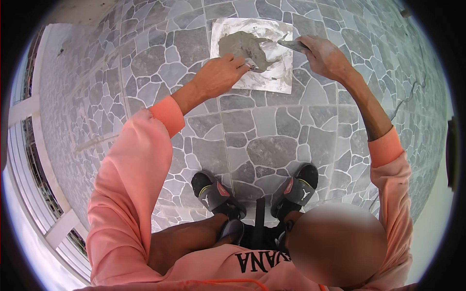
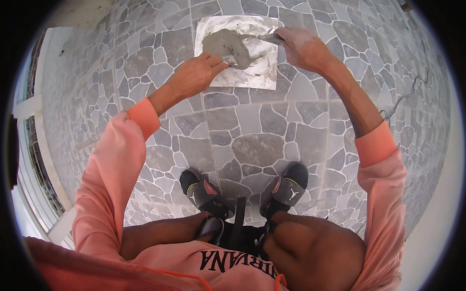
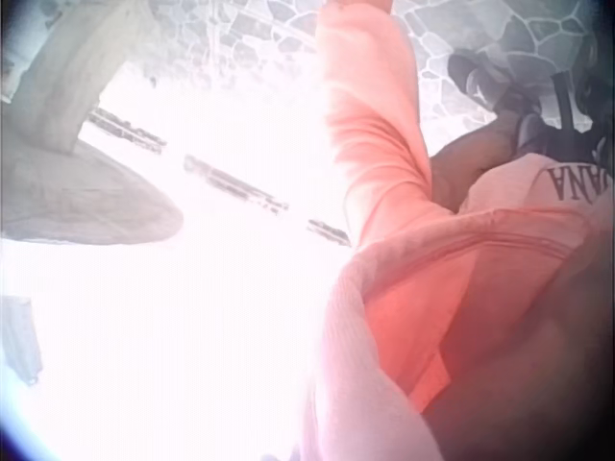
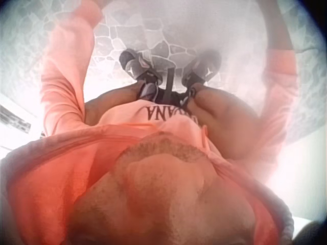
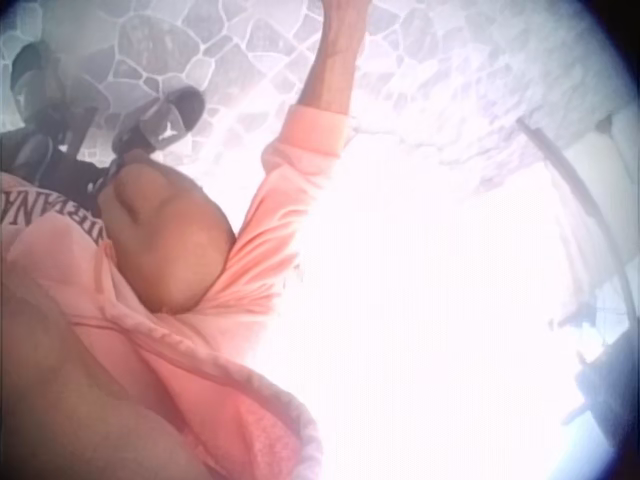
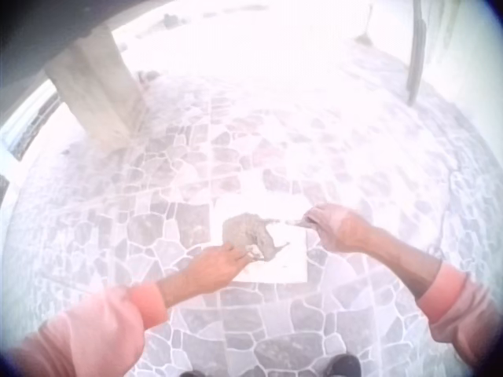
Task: The person spreads grout onto a floor tile joint using a small spatula, then wipes away excess grout using a pink sponge and a grey cloth.
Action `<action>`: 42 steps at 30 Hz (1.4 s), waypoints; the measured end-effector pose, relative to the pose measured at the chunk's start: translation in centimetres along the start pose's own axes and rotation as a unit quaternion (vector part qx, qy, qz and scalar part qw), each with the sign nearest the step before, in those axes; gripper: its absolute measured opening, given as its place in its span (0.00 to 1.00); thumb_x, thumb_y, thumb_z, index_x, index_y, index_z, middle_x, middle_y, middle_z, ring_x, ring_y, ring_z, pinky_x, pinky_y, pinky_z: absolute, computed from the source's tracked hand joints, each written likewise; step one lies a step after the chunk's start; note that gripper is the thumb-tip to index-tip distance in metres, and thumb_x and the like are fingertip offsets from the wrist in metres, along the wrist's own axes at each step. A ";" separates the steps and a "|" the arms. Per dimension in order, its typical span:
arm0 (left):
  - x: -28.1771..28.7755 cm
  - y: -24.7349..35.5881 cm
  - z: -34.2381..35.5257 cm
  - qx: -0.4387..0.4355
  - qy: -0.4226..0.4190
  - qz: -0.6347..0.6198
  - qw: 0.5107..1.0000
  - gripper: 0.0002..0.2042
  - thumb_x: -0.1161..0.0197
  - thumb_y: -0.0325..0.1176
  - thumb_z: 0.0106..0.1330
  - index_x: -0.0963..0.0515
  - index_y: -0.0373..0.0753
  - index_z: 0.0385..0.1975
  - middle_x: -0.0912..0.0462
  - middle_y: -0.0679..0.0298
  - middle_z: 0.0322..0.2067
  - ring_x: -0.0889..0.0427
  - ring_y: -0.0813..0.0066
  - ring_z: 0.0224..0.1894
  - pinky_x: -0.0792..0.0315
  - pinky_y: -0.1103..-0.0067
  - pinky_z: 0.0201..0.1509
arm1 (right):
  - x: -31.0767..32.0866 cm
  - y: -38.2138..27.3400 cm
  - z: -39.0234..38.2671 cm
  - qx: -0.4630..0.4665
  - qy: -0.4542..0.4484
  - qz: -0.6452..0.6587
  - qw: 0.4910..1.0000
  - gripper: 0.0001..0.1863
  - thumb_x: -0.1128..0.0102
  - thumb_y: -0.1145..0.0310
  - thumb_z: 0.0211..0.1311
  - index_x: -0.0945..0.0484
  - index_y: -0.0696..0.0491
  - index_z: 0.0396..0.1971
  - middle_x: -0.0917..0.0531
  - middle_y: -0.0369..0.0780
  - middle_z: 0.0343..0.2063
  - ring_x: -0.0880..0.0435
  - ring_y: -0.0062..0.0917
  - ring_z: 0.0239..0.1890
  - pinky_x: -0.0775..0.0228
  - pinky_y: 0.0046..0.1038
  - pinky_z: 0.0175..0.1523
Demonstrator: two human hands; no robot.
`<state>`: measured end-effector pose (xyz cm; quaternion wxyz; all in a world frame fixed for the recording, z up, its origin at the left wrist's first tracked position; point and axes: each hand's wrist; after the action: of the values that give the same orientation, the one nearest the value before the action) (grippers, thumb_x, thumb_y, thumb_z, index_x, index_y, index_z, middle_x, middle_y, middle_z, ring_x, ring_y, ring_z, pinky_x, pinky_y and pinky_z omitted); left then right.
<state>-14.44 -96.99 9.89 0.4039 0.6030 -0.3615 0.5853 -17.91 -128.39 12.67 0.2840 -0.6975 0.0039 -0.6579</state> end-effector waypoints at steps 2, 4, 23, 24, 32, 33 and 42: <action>0.9 -0.4 0.1 0.070 0.020 0.001 0.997 0.21 0.43 0.23 0.57 0.25 0.42 0.52 0.24 0.66 0.40 0.24 0.66 0.41 0.21 0.73 0.39 | 0.3 -1.0 0.3 -0.016 0.007 0.002 1.000 0.15 0.48 0.79 0.58 0.27 0.58 0.46 0.20 0.48 0.38 0.23 0.45 0.43 0.30 0.40 0.49; 0.5 -0.6 0.4 0.086 0.030 0.008 0.996 0.21 0.43 0.23 0.57 0.25 0.43 0.52 0.24 0.66 0.39 0.24 0.66 0.41 0.22 0.73 0.39 | 0.0 -0.7 0.4 -0.010 0.005 -0.001 1.000 0.15 0.48 0.79 0.58 0.27 0.58 0.46 0.20 0.48 0.38 0.23 0.45 0.43 0.30 0.40 0.49; -0.3 0.0 0.1 0.015 0.028 0.016 0.999 0.18 0.42 0.27 0.58 0.24 0.41 0.50 0.20 0.66 0.36 0.23 0.67 0.41 0.22 0.74 0.41 | -0.7 -0.9 0.0 -0.010 -0.034 -0.011 0.999 0.15 0.46 0.78 0.58 0.26 0.59 0.47 0.20 0.47 0.39 0.22 0.44 0.43 0.29 0.40 0.48; -0.8 0.1 -0.1 -0.038 0.011 0.017 0.999 0.18 0.42 0.27 0.58 0.24 0.40 0.50 0.20 0.66 0.36 0.23 0.67 0.41 0.22 0.74 0.41 | -0.7 -1.0 0.2 -0.008 -0.032 -0.011 0.999 0.15 0.46 0.78 0.58 0.26 0.59 0.47 0.20 0.47 0.39 0.22 0.44 0.43 0.29 0.40 0.48; -0.7 0.5 0.2 0.006 0.030 0.063 0.998 0.24 0.42 0.25 0.56 0.28 0.42 0.57 0.21 0.69 0.44 0.26 0.70 0.40 0.22 0.77 0.40 | -0.8 -1.5 -0.2 -0.003 0.007 0.030 1.000 0.11 0.49 0.79 0.55 0.25 0.58 0.40 0.20 0.49 0.34 0.22 0.47 0.40 0.29 0.45 0.44; -0.9 1.5 0.0 -0.033 0.003 0.067 0.997 0.25 0.41 0.25 0.56 0.28 0.42 0.57 0.22 0.69 0.44 0.26 0.70 0.40 0.22 0.77 0.40 | -0.6 -1.3 -0.1 -0.002 0.009 0.028 1.000 0.11 0.49 0.79 0.55 0.25 0.58 0.40 0.20 0.49 0.34 0.22 0.47 0.40 0.29 0.45 0.44; -1.2 0.7 -0.4 -0.051 -0.027 0.120 0.991 0.23 0.42 0.26 0.58 0.28 0.41 0.57 0.23 0.68 0.46 0.26 0.69 0.42 0.22 0.76 0.40 | -0.6 -1.2 -0.5 -0.016 -0.043 -0.001 0.999 0.16 0.46 0.79 0.58 0.26 0.59 0.48 0.20 0.48 0.42 0.22 0.44 0.44 0.29 0.40 0.49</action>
<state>-15.29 -97.00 8.77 0.3510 0.5498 -0.4710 0.5938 -18.91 -127.38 12.63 0.2714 -0.7294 0.0016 -0.6280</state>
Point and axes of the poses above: each hand's wrist, its own z-axis towards the middle knuckle, its own x-axis out of the back of the hand, y = z × x
